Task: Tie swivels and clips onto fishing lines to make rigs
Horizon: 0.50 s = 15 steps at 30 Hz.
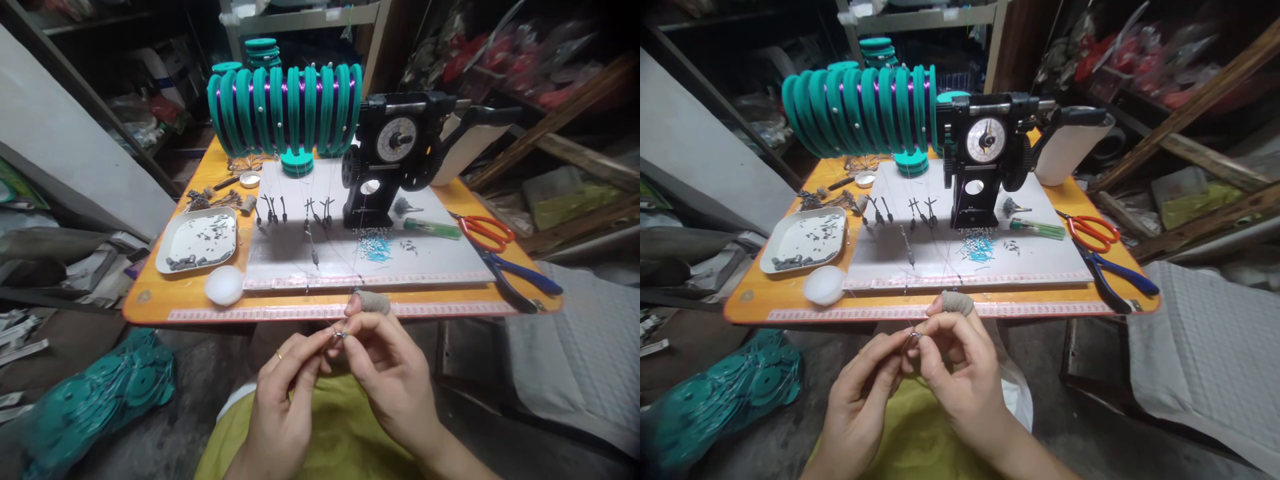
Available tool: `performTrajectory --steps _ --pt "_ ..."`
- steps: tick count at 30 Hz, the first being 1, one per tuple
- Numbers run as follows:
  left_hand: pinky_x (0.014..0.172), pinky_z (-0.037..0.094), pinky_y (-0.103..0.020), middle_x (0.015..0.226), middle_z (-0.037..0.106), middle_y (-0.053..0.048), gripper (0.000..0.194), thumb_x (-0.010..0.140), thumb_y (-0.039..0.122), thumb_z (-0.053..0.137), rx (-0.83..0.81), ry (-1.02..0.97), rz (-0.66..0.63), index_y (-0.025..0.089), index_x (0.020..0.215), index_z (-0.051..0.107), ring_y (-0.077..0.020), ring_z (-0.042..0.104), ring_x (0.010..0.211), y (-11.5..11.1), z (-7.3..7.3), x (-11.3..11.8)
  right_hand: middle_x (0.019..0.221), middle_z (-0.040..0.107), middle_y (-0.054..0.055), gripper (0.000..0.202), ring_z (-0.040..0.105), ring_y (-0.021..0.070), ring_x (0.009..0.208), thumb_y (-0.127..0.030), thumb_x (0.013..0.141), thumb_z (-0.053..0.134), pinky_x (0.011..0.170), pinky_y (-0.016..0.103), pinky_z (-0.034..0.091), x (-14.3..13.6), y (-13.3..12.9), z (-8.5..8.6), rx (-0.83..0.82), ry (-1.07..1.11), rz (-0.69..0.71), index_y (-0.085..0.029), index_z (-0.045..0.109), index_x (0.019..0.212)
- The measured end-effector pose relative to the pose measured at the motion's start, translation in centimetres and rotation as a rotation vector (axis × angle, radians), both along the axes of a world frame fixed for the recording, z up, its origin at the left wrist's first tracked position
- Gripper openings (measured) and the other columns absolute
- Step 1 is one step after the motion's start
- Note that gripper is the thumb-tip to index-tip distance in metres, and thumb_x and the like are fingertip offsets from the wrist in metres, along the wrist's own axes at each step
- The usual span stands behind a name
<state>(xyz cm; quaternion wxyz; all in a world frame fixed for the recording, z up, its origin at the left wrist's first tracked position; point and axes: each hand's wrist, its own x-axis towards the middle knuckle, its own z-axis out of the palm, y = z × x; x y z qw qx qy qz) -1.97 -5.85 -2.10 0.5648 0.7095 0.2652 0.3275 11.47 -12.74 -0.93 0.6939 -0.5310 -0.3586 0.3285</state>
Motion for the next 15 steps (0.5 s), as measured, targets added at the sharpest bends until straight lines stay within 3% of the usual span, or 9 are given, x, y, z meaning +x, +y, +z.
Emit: performTrajectory --steps 4,6,8,11,13,15 --pt "0.070 0.049 -0.020 0.087 0.067 0.001 0.026 0.099 0.027 0.054 0.008 -0.030 0.055 0.037 0.119 0.067 -0.0108 0.061 0.075 0.1 0.3 0.1 0.103 0.058 0.006 0.014 0.065 0.0173 0.094 -0.012 0.091 0.059 0.081 0.027 0.058 0.6 -0.1 0.3 -0.014 -0.423 0.102 -0.022 0.062 0.100" --pt "0.059 0.044 -0.020 0.071 0.061 0.002 0.018 0.095 0.041 0.058 0.051 -0.104 0.032 0.029 0.094 0.071 -0.0105 0.055 0.063 0.1 0.7 0.0 0.103 0.061 0.008 0.016 0.063 0.0181 0.097 -0.009 0.091 0.058 0.084 0.028 0.055 1.2 0.1 1.1 0.042 -0.646 0.220 -0.018 0.062 0.103" --pt "0.051 0.037 -0.021 0.057 0.048 0.004 0.040 0.090 0.054 0.060 0.122 -0.209 0.009 0.021 0.066 0.058 -0.0095 0.046 0.053 0.2 0.9 -0.2 0.106 0.064 0.009 0.017 0.062 0.0191 0.101 -0.010 0.093 0.056 0.089 0.032 0.051 2.1 0.7 2.1 0.183 -0.845 0.259 -0.016 0.063 0.107" --pt "0.046 0.028 -0.022 0.050 0.032 0.006 0.053 0.086 0.059 0.061 0.292 -0.289 0.043 0.019 0.059 0.039 -0.0080 0.035 0.047 0.4 0.9 -0.4 0.107 0.069 0.009 0.019 0.060 0.0236 0.110 -0.017 0.098 0.051 0.106 0.047 0.036 3.4 2.4 3.5 0.338 -1.157 0.141 -0.016 0.065 0.111" --pt "0.044 0.026 -0.023 0.049 0.030 0.007 0.048 0.089 0.053 0.062 0.430 -0.279 0.050 0.020 0.061 0.040 -0.0078 0.033 0.045 0.5 0.5 -0.4 0.092 0.072 0.007 0.022 0.063 0.0237 0.096 -0.026 0.101 0.048 0.101 0.050 0.037 4.0 3.8 4.0 0.344 -1.303 0.144 -0.015 0.066 0.109" --pt "0.042 0.024 -0.023 0.047 0.029 0.007 0.043 0.093 0.044 0.059 0.545 -0.305 0.078 0.020 0.062 0.041 -0.0078 0.032 0.042 0.4 0.0 -0.2 0.073 0.068 0.003 0.028 0.059 0.0179 0.070 -0.032 0.103 0.046 0.080 0.039 0.046 4.3 5.2 4.2 0.336 -1.238 0.196 -0.015 0.067 0.098"
